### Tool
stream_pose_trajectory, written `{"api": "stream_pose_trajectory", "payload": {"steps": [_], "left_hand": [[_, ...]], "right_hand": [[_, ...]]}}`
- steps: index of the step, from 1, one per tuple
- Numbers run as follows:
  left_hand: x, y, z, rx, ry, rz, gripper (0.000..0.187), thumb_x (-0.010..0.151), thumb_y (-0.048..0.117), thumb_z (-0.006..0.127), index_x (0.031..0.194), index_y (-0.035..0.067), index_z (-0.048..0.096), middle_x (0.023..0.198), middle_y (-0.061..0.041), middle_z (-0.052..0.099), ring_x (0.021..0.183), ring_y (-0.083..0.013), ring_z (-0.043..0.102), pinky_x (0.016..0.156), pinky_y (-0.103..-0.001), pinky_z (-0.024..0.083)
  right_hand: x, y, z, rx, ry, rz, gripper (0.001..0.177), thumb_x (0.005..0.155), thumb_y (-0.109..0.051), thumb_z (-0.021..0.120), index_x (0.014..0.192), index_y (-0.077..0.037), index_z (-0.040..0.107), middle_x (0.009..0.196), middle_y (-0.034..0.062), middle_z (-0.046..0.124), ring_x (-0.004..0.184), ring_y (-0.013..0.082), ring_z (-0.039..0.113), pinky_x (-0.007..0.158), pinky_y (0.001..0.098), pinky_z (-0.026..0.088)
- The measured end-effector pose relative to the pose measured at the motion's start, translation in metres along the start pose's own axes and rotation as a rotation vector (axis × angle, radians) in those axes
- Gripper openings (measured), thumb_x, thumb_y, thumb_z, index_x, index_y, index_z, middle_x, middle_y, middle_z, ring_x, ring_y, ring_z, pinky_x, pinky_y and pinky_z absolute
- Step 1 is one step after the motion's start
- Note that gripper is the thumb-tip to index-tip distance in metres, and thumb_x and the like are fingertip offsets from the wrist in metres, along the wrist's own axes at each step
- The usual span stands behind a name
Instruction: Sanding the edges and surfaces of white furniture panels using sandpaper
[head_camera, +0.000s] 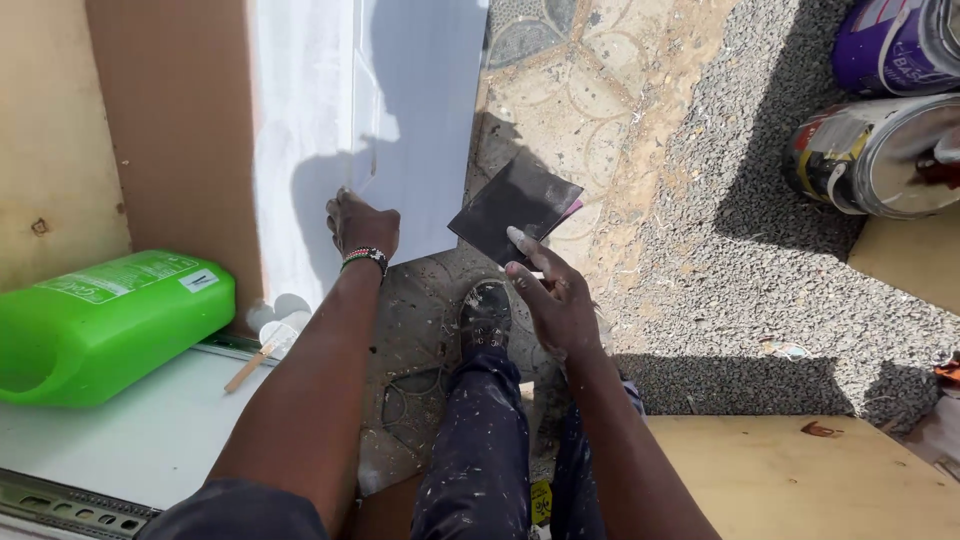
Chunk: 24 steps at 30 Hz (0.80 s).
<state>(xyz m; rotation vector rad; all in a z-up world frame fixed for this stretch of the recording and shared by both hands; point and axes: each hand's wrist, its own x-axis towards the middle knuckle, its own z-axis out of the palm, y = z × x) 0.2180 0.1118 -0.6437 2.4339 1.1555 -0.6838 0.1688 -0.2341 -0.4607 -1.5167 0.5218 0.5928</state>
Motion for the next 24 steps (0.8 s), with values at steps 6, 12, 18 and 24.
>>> {"api": "stream_pose_trajectory", "payload": {"steps": [6, 12, 18, 24], "left_hand": [[0.008, -0.016, 0.005, -0.001, -0.159, 0.276, 0.060, 0.094, 0.034, 0.097, 0.140, 0.000, 0.080, 0.117, -0.020, 0.082, 0.117, -0.0471, 0.082, 0.092, -0.062, 0.064], [-0.029, 0.004, 0.017, -0.078, -0.086, 0.387, 0.044, 0.102, 0.028, 0.096, 0.126, -0.006, 0.082, 0.106, -0.026, 0.082, 0.107, -0.0522, 0.084, 0.088, -0.062, 0.063], [-0.150, 0.081, -0.042, -0.389, -0.167, 0.293, 0.033, 0.092, 0.037, 0.085, 0.091, 0.006, 0.073, 0.094, 0.010, 0.061, 0.085, -0.0191, 0.050, 0.075, -0.042, 0.047], [-0.270, 0.110, -0.100, -0.180, -0.262, 0.214, 0.053, 0.090, 0.044, 0.079, 0.109, -0.006, 0.087, 0.099, -0.016, 0.086, 0.088, -0.0366, 0.073, 0.080, -0.053, 0.053]], "right_hand": [[-0.001, 0.029, 0.043, -0.090, 0.129, 0.137, 0.057, 0.107, -0.052, 0.087, 0.159, -0.032, 0.079, 0.125, 0.0090, 0.090, 0.116, 0.0332, 0.090, 0.097, 0.0503, 0.074], [-0.028, 0.025, 0.060, 0.012, 0.326, 0.179, 0.047, 0.119, -0.042, 0.074, 0.162, -0.021, 0.077, 0.135, 0.0234, 0.086, 0.124, 0.0538, 0.083, 0.101, 0.0658, 0.073], [-0.074, -0.009, 0.024, 0.061, 0.464, 0.501, 0.059, 0.115, -0.038, 0.069, 0.170, -0.019, 0.065, 0.173, 0.0120, 0.070, 0.159, 0.0355, 0.066, 0.134, 0.0521, 0.054], [-0.172, -0.006, -0.017, -0.265, 0.662, -0.121, 0.048, 0.116, -0.035, 0.072, 0.159, -0.014, 0.078, 0.155, 0.0170, 0.083, 0.146, 0.0376, 0.074, 0.131, 0.0517, 0.049]]}}
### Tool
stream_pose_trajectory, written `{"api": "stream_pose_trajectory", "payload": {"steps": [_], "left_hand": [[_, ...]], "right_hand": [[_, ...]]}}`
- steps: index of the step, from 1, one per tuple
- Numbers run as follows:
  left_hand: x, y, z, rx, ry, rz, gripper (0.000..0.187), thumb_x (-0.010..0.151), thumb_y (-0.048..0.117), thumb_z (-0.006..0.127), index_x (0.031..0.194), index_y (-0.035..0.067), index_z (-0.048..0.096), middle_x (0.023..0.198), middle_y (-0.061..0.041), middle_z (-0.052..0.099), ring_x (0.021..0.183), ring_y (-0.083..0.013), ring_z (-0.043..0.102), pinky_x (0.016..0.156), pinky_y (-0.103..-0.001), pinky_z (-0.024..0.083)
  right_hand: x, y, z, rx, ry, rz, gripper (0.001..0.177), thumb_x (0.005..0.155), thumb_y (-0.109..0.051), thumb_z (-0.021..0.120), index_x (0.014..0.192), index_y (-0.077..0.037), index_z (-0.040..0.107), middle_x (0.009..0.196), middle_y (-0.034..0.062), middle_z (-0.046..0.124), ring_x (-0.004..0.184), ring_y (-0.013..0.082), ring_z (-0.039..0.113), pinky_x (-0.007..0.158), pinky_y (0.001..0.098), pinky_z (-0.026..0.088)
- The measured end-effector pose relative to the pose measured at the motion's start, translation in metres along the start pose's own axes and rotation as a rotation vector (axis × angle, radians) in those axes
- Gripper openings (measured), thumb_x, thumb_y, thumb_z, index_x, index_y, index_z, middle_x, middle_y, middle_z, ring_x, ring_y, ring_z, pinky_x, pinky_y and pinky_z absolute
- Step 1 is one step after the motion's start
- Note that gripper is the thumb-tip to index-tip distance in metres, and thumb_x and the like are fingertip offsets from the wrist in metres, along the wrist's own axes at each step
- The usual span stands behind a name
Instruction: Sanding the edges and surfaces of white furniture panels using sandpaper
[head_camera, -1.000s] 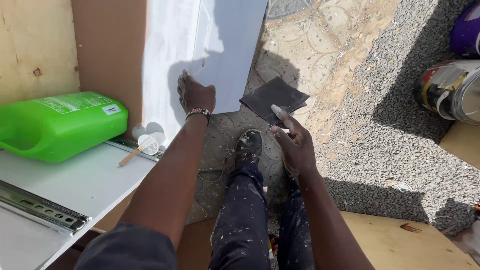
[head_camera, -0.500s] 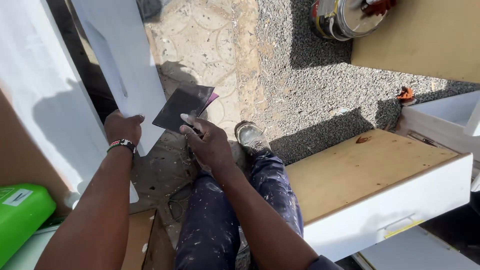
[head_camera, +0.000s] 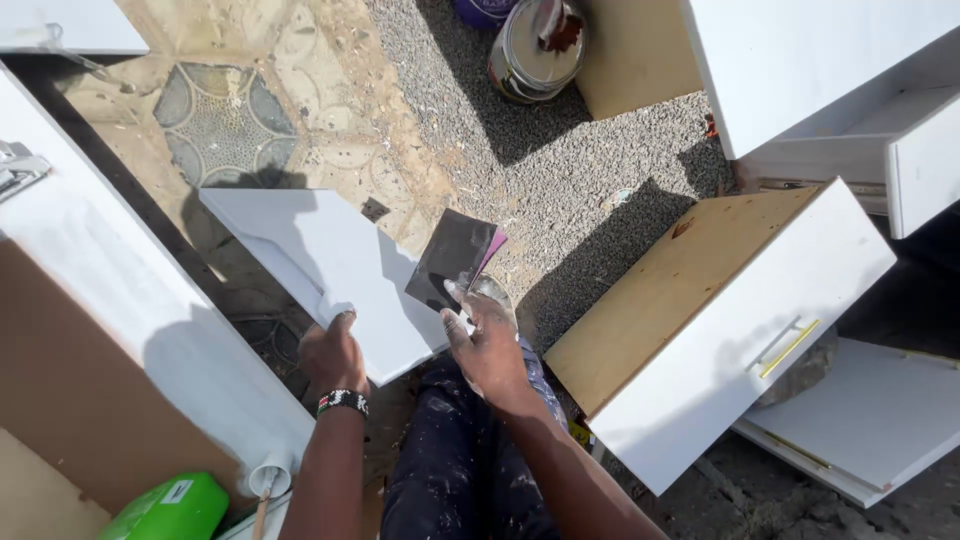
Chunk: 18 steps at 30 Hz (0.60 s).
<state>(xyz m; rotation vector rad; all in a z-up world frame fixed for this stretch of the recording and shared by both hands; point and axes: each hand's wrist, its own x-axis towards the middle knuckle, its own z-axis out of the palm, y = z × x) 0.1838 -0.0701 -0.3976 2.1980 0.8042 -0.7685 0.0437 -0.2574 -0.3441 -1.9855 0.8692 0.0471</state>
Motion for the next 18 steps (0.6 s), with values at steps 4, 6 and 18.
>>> {"api": "stream_pose_trajectory", "payload": {"steps": [4, 6, 18], "left_hand": [[-0.106, 0.059, -0.051, 0.126, -0.183, -0.026, 0.051, 0.097, 0.053, 0.080, 0.120, 0.009, 0.093, 0.115, -0.016, 0.093, 0.107, -0.0406, 0.085, 0.092, -0.050, 0.057], [-0.184, 0.095, -0.092, 0.216, -0.188, -0.014, 0.039, 0.101, 0.050, 0.080, 0.123, 0.020, 0.093, 0.130, -0.009, 0.095, 0.119, -0.0387, 0.085, 0.104, -0.048, 0.059], [-0.360, 0.203, -0.115, -0.285, -0.634, -0.046, 0.089, 0.102, 0.039, 0.070, 0.187, 0.029, 0.046, 0.180, -0.013, 0.067, 0.115, -0.0472, 0.091, 0.096, -0.059, 0.070]], "right_hand": [[-0.029, -0.037, -0.116, 0.002, -0.009, 0.140, 0.063, 0.112, -0.036, 0.076, 0.173, -0.026, 0.066, 0.175, 0.0137, 0.068, 0.162, 0.0341, 0.064, 0.131, 0.0486, 0.051], [-0.060, -0.031, -0.163, 0.095, -0.262, 0.210, 0.091, 0.100, -0.040, 0.091, 0.182, -0.027, 0.052, 0.187, 0.0045, 0.056, 0.172, 0.0198, 0.052, 0.141, 0.0384, 0.038], [-0.116, -0.141, -0.305, -0.312, 0.011, -0.337, 0.041, 0.091, -0.034, 0.096, 0.130, -0.024, 0.087, 0.122, 0.0044, 0.094, 0.108, 0.0351, 0.089, 0.087, 0.0481, 0.066]]}}
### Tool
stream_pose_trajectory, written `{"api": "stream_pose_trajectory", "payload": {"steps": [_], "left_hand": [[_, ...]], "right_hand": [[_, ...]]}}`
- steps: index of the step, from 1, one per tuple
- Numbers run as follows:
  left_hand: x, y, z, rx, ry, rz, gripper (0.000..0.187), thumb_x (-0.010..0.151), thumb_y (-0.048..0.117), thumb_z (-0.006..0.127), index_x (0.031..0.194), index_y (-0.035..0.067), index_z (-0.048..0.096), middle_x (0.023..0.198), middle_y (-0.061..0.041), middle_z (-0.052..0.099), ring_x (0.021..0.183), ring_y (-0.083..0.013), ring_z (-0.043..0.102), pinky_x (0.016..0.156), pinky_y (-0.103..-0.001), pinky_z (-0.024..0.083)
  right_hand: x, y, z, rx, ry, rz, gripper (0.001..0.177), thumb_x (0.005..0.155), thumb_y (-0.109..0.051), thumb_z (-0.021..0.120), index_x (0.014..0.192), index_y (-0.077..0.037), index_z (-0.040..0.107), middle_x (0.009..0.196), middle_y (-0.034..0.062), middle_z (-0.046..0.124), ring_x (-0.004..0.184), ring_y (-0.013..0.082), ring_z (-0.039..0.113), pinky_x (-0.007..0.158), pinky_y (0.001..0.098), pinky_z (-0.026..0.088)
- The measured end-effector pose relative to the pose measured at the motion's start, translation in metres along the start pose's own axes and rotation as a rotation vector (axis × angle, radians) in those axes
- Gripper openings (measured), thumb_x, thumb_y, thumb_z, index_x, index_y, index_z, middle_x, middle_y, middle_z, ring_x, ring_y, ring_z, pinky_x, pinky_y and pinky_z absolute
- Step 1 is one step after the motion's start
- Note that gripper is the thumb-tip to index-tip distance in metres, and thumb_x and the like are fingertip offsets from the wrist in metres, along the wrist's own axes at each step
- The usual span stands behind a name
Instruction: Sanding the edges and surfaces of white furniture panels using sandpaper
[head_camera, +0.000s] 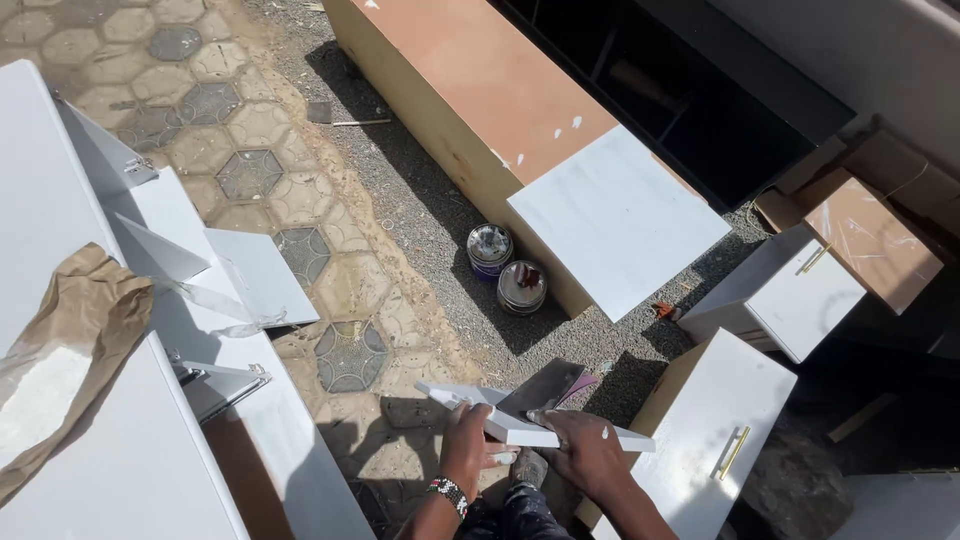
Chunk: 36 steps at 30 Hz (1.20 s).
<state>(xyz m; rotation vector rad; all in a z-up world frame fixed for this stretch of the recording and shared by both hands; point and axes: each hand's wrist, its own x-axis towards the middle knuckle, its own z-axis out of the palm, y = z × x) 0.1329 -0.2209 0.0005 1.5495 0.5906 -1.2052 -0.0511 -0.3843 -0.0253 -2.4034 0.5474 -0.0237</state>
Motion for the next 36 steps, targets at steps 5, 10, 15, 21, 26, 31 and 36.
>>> {"api": "stream_pose_trajectory", "payload": {"steps": [5, 10, 15, 21, 26, 31, 36], "left_hand": [[-0.064, 0.041, -0.006, 0.598, -0.100, 0.598, 0.109, 0.084, 0.089, 0.059, 0.168, 0.021, 0.071, 0.159, -0.009, 0.082, 0.132, -0.0279, 0.080, 0.104, -0.046, 0.061], [-0.046, 0.065, 0.016, 1.230, -0.167, 0.814, 0.084, 0.090, 0.068, 0.083, 0.163, 0.029, 0.071, 0.168, -0.005, 0.074, 0.157, -0.0385, 0.065, 0.128, -0.071, 0.044], [-0.056, 0.089, 0.035, 1.063, -0.410, 0.973, 0.041, 0.093, 0.034, 0.089, 0.128, 0.012, 0.090, 0.133, -0.012, 0.091, 0.136, -0.0402, 0.081, 0.112, -0.057, 0.064], [-0.049, 0.092, 0.028, 1.006, -0.427, 0.861, 0.057, 0.094, 0.032, 0.092, 0.141, 0.002, 0.085, 0.155, -0.017, 0.083, 0.150, -0.0479, 0.071, 0.117, -0.062, 0.060], [-0.027, 0.111, 0.028, 1.113, -0.213, 0.743, 0.054, 0.091, 0.043, 0.094, 0.130, 0.006, 0.088, 0.126, -0.019, 0.091, 0.129, -0.0453, 0.082, 0.106, -0.058, 0.066], [0.029, 0.159, 0.009, 1.166, -0.124, 0.704, 0.051, 0.083, 0.051, 0.098, 0.109, 0.009, 0.088, 0.105, -0.018, 0.089, 0.114, -0.0426, 0.087, 0.093, -0.054, 0.067], [0.073, 0.236, -0.002, 1.266, -0.238, 0.664, 0.033, 0.078, 0.046, 0.097, 0.101, 0.022, 0.093, 0.089, -0.003, 0.088, 0.099, -0.0296, 0.089, 0.083, -0.044, 0.066]], "right_hand": [[-0.007, 0.006, -0.065, 0.127, 0.116, 0.093, 0.043, 0.088, -0.043, 0.095, 0.128, -0.026, 0.091, 0.121, -0.0017, 0.095, 0.104, 0.0228, 0.087, 0.088, 0.0401, 0.063], [-0.002, -0.013, -0.134, 0.196, 0.072, 0.133, 0.035, 0.082, -0.021, 0.089, 0.109, -0.039, 0.103, 0.087, -0.0086, 0.092, 0.071, 0.0134, 0.071, 0.073, 0.0340, 0.054], [0.024, -0.053, -0.180, 0.287, -0.013, 0.289, 0.059, 0.087, -0.036, 0.104, 0.136, -0.006, 0.092, 0.139, 0.0267, 0.091, 0.140, 0.0562, 0.077, 0.119, 0.0685, 0.061], [0.057, 0.002, -0.155, 0.533, 0.172, 0.171, 0.059, 0.089, -0.048, 0.101, 0.131, -0.008, 0.092, 0.126, 0.0252, 0.091, 0.136, 0.0544, 0.079, 0.116, 0.0613, 0.062], [0.090, 0.034, -0.156, 0.546, 0.674, 0.381, 0.031, 0.102, -0.032, 0.104, 0.121, -0.013, 0.088, 0.104, 0.0112, 0.085, 0.106, 0.0199, 0.081, 0.095, 0.0423, 0.064], [0.089, -0.027, -0.190, 0.432, 0.952, 0.411, 0.097, 0.102, -0.005, 0.096, 0.182, -0.012, 0.041, 0.161, 0.0358, 0.061, 0.147, 0.0650, 0.064, 0.127, 0.0725, 0.054], [0.095, -0.067, -0.103, 0.227, 0.941, 0.591, 0.052, 0.099, 0.000, 0.086, 0.148, -0.012, 0.073, 0.119, 0.0204, 0.077, 0.116, 0.0517, 0.081, 0.092, 0.0603, 0.067]]}}
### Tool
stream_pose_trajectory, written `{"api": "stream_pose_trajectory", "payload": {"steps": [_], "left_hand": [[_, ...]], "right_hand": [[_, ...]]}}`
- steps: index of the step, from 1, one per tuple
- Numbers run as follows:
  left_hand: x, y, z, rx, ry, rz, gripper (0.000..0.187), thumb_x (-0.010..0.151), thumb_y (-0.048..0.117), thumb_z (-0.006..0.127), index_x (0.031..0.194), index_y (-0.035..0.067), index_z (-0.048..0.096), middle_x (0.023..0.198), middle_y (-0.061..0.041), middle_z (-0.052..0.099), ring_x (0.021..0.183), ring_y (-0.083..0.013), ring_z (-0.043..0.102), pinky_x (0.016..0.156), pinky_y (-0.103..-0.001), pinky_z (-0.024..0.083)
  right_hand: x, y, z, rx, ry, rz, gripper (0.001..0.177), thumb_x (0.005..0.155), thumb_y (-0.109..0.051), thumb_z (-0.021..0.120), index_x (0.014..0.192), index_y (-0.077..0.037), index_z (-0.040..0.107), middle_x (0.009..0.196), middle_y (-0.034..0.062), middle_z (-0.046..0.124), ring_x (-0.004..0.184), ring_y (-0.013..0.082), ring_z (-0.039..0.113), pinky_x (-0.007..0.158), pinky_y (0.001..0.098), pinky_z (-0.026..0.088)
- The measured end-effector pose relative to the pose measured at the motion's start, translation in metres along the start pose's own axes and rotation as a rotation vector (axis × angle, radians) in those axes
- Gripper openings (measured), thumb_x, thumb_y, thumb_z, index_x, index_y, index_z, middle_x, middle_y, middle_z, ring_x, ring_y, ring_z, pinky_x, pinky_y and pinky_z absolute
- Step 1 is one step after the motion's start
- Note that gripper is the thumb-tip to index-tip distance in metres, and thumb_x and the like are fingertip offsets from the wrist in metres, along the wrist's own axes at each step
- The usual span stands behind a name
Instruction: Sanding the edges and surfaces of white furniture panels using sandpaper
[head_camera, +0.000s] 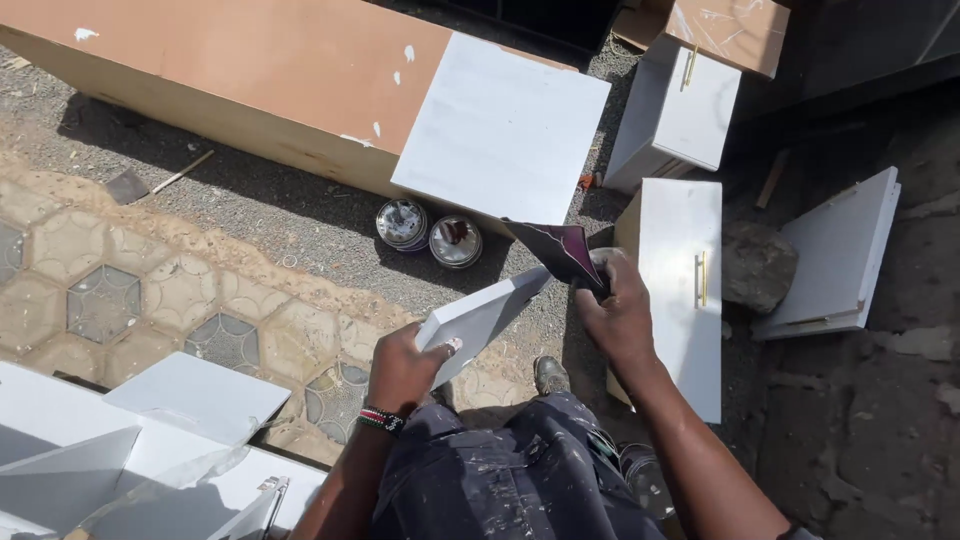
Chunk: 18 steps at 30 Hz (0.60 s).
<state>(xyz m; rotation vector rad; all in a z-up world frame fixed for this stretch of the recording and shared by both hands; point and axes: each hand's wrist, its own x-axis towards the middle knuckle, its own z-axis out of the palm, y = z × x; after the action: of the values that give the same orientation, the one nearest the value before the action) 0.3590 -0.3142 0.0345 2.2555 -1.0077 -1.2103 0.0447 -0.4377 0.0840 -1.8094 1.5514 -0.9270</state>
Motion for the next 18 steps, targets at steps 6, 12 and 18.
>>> {"api": "stream_pose_trajectory", "payload": {"steps": [6, 12, 18], "left_hand": [[0.010, 0.037, -0.042, 0.273, -0.226, 0.287, 0.027, 0.085, 0.032, 0.088, 0.104, 0.014, 0.092, 0.093, -0.016, 0.087, 0.109, -0.0471, 0.086, 0.085, -0.054, 0.066], [-0.013, 0.054, -0.016, 0.740, -0.504, 0.684, 0.032, 0.091, 0.032, 0.088, 0.117, 0.012, 0.089, 0.106, -0.021, 0.089, 0.120, -0.0524, 0.083, 0.100, -0.063, 0.064], [-0.035, 0.062, 0.024, 0.825, -0.689, 0.922, 0.046, 0.093, 0.026, 0.087, 0.133, 0.003, 0.085, 0.115, -0.030, 0.088, 0.122, -0.0596, 0.080, 0.105, -0.071, 0.064]], "right_hand": [[-0.108, -0.091, 0.042, -0.343, -0.103, 0.154, 0.074, 0.091, -0.003, 0.077, 0.163, -0.015, 0.071, 0.124, 0.0203, 0.074, 0.107, 0.0564, 0.078, 0.083, 0.0640, 0.070], [-0.189, -0.085, 0.062, -0.336, 0.070, 0.443, 0.068, 0.099, -0.012, 0.072, 0.165, -0.005, 0.062, 0.144, 0.0288, 0.067, 0.129, 0.0587, 0.074, 0.106, 0.0645, 0.064], [-0.251, -0.134, 0.046, -0.264, 0.105, 0.417, 0.084, 0.085, 0.011, 0.069, 0.168, 0.000, 0.066, 0.173, 0.0282, 0.065, 0.180, 0.0448, 0.038, 0.150, 0.0528, 0.019]]}}
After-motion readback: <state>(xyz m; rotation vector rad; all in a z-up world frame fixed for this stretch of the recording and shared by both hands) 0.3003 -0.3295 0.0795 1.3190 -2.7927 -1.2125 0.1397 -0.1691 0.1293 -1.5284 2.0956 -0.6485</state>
